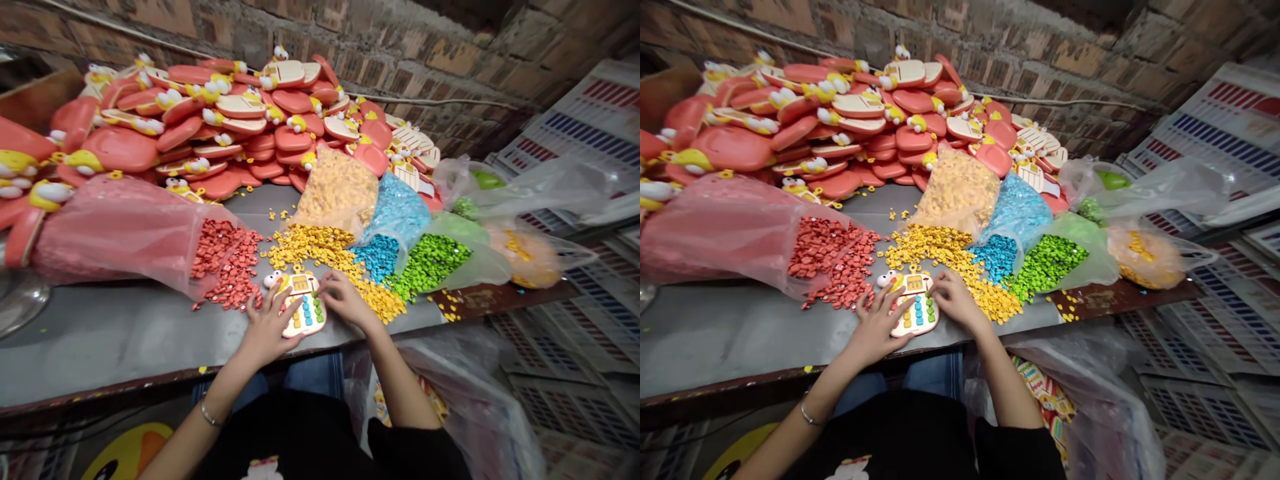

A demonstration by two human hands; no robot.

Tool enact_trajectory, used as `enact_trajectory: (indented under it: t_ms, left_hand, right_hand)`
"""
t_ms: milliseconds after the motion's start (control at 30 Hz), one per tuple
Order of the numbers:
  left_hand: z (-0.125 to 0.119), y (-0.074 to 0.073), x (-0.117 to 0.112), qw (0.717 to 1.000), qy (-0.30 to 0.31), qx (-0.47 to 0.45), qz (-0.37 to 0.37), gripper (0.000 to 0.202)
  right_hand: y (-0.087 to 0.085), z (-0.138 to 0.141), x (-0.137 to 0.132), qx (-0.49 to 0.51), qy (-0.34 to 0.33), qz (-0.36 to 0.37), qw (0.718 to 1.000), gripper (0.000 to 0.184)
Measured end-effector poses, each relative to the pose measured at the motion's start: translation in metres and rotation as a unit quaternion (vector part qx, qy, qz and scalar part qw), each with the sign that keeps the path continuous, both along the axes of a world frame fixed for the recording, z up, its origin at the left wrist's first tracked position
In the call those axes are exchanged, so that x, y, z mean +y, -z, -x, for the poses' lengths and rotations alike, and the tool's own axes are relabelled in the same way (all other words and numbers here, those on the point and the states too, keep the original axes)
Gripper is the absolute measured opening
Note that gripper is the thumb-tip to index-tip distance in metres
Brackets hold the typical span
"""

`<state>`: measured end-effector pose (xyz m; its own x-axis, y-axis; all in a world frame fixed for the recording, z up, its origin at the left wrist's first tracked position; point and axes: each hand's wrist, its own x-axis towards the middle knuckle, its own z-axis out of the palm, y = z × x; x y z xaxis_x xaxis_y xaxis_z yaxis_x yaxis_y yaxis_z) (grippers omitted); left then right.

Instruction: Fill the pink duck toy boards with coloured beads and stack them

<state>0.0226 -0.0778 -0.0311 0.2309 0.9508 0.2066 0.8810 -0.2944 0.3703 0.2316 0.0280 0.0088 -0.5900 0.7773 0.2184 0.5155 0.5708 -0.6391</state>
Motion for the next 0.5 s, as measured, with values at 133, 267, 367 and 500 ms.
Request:
enact_trajectory:
  t_ms: [133,267,367,500]
  left_hand:
    - [0.000,-0.003,0.000,1.000,0.000,-0.001,0.002,0.057]
    - [0.000,-0.005,0.000,1.000,-0.010,-0.004,0.003,0.057]
    - [0.001,-0.005,-0.001,1.000,-0.015,-0.004,0.005,0.059]
    - [0.001,-0.006,-0.001,1.000,-0.012,-0.006,0.008,0.057]
  right_hand:
    - [0.001,0.000,0.022,0.051,0.096,-0.004,0.994,0.017]
    - [0.006,0.015,0.043,0.000,0.081,-0.031,0.996,0.014]
    - [0.005,0.016,0.051,-0.013,0.097,-0.054,0.994,0.012]
    - [0.000,-0.017,0.044,0.030,0.168,-0.076,0.982,0.014]
